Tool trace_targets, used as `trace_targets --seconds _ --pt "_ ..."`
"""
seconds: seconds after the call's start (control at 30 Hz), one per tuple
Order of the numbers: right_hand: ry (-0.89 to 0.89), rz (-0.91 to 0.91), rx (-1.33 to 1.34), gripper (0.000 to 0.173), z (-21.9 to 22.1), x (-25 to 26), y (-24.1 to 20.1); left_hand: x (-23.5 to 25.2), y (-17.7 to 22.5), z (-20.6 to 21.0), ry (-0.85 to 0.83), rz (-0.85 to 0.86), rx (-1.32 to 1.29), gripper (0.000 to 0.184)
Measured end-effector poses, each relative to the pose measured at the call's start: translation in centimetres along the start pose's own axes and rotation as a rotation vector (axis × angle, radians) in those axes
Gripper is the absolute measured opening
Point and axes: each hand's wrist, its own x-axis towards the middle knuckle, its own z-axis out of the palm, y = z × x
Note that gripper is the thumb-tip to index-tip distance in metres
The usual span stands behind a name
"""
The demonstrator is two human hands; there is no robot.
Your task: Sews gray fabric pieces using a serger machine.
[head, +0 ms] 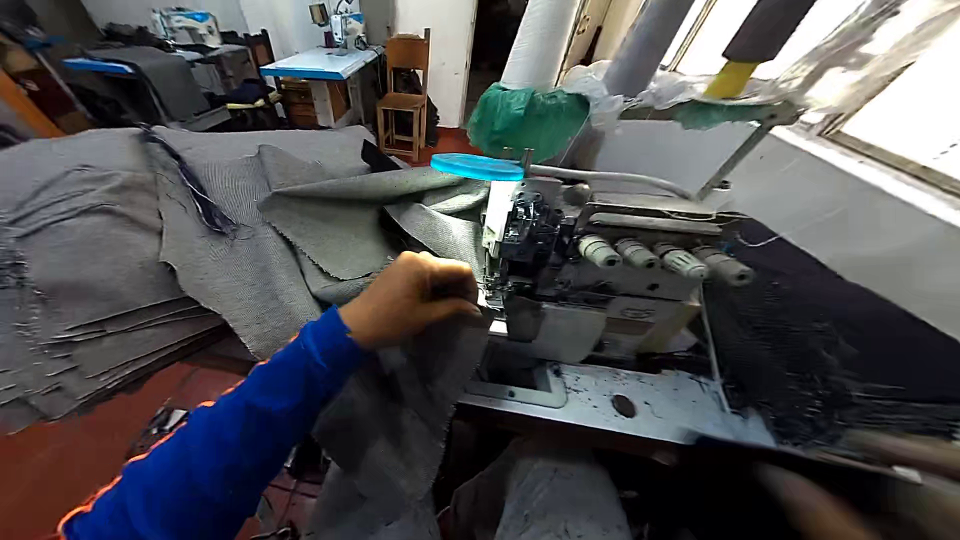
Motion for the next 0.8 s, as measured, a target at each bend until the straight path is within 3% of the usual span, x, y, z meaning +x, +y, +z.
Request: trace_targets --seconds 0.1,0.2,0.4,0.57,0.63,0.7,0.73,0.8 --pt "0.06 0.13 0.088 0.031 9.9 0.7 4.3 -0.3 1.6 0.8 0.02 0.075 0.114 0.008" --pt "0.116 0.17 0.326 0.028 15.6 2.5 4.8 -0.9 2.5 1.1 0.071 0.089 0.149 0.009" --pt "0.174 0.158 0.503 0.027 18.8 3.3 3.4 -1.7 2.2 0.9 0.109 -0.052 0.014 0.009" --pt "0.2 0.217 0.612 0.02 18.8 2.7 4.1 -1.5 2.8 1.2 0.146 -0.075 -0.016 0.009" --pt "0.128 0.145 0.538 0.005 18.6 1.7 4.3 -1.3 3.6 0.8 0.173 -0.076 0.031 0.009" --pt "0.03 0.069 0.392 0.04 19.2 -0.1 4.5 -0.9 4.6 0.3 0.195 -0.082 0.116 0.009" --pt "-0.005 0.056 0.34 0.04 19.9 -1.2 4.7 -0.7 5.0 0.3 0.191 -0.093 0.18 0.009" --pt "-0.048 0.124 0.267 0.022 21.8 -3.4 4.8 -0.5 4.5 1.0 0.167 -0.114 0.332 0.011"
